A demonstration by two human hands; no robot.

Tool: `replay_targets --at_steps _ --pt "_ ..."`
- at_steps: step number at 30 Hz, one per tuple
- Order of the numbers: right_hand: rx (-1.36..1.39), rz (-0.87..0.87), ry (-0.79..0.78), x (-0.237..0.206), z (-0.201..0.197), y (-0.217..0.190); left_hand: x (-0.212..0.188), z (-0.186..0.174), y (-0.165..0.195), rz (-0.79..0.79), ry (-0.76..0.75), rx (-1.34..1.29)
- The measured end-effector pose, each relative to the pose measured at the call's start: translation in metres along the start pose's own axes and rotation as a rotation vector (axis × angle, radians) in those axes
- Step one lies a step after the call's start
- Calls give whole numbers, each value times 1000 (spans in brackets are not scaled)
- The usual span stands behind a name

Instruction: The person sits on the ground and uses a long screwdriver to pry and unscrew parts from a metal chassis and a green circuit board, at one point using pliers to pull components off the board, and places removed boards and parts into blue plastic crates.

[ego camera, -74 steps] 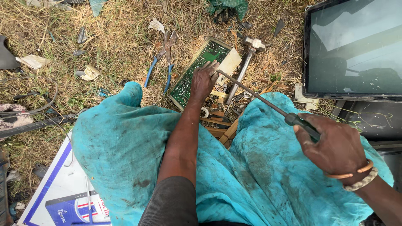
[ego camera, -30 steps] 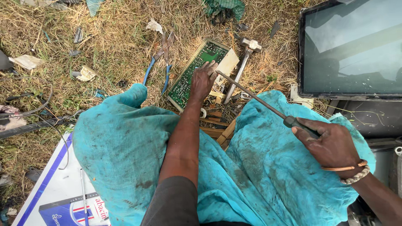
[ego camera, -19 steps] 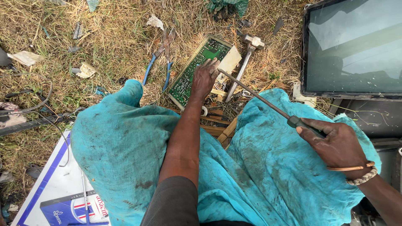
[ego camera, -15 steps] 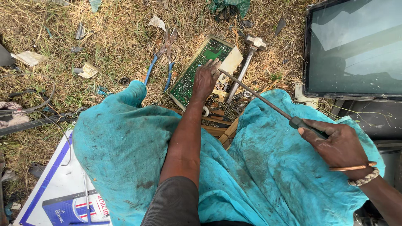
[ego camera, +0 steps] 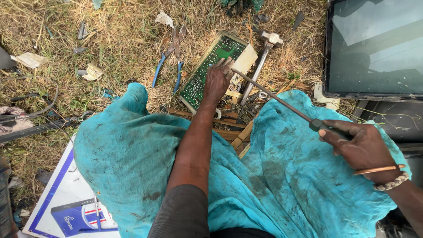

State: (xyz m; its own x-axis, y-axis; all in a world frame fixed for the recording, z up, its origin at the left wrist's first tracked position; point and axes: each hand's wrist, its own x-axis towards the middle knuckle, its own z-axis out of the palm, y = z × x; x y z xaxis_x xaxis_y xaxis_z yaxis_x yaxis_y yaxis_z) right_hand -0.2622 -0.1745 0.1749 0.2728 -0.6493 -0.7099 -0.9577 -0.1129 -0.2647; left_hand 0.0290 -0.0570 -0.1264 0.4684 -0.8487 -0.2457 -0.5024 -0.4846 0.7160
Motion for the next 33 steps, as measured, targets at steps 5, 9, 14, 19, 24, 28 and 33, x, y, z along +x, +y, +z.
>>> replay_targets --at_steps 5,9,14,19,24,28,33 --pt "-202 -45 96 7 -3 4 2 4 -2 25 39 -6" --pt "-147 -1 76 11 -8 3 3 6 -5 27 34 -37" --pt "-292 41 68 7 -10 -4 3 11 -10 47 15 -44" --pt "-842 -602 363 -7 -4 -8 5 3 -9 72 44 -54" --pt "-576 -549 371 -17 3 -9 3 -10 4 -63 -41 -92" --pt "52 171 -39 4 -11 -13 2 -10 7 -139 -22 -116" --pt "-700 -226 157 3 -8 -12 2 -8 8 -119 22 -97"
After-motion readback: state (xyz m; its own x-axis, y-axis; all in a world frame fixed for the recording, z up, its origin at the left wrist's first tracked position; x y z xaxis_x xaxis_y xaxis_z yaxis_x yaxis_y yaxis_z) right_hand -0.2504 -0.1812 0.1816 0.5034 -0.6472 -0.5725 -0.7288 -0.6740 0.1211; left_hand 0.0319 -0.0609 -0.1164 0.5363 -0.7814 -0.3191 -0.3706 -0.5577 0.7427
